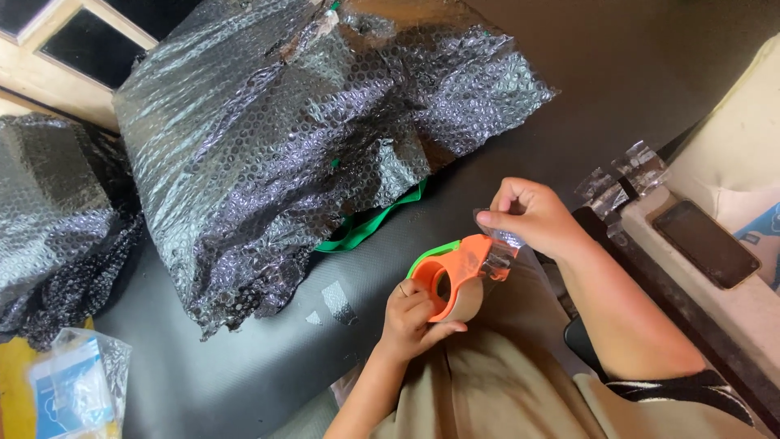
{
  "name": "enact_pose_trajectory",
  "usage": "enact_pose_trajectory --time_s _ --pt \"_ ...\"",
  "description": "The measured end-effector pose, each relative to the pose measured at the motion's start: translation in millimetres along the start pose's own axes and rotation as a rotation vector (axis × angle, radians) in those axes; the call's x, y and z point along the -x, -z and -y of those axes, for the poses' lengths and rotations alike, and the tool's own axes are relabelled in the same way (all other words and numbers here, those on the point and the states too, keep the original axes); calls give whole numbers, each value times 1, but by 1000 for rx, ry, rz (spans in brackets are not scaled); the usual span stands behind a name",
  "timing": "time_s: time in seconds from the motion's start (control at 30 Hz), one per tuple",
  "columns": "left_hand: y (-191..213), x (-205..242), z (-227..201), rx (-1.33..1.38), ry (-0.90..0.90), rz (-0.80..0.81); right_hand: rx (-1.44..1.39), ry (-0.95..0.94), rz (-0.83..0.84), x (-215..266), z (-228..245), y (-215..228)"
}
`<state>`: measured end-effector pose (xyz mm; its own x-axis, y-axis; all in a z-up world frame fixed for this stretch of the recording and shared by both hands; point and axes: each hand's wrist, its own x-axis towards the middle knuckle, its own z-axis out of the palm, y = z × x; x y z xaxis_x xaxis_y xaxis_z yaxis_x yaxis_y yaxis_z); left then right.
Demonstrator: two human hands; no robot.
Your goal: Wrapping an item in black bubble wrap and securing it with clear tape using a handheld dispenser.
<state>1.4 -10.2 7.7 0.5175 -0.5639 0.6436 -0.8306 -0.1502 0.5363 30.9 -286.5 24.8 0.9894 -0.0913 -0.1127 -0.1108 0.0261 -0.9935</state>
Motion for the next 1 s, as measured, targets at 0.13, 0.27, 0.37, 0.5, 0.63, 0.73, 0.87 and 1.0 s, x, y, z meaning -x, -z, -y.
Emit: enact_pose_trajectory --time_s 0.13,0.27,0.37,0.5,0.63,0.73,0.87,1.0 --pt "-8 11 7 -5 -6 -7 -10 -30 36 0 -5 -3" --pt "-22 29 20 25 3 -118 -97 76 -20 -1 -21 -5" --pt "-24 31 20 17 10 -117 -91 56 -31 2 -16 -7" --pt "-27 34 21 0 21 -117 -81 38 -36 0 -22 -7" --pt "-25 27 15 7 32 -119 -37 28 -38 -4 -30 -4" --pt "-27 28 15 4 46 -123 -27 34 -37 -9 -36 2" --pt "-28 33 20 30 54 -142 -61 32 -38 -12 -37 5" --pt "-24 43 32 107 49 -196 -220 12 -40 -18 -41 10"
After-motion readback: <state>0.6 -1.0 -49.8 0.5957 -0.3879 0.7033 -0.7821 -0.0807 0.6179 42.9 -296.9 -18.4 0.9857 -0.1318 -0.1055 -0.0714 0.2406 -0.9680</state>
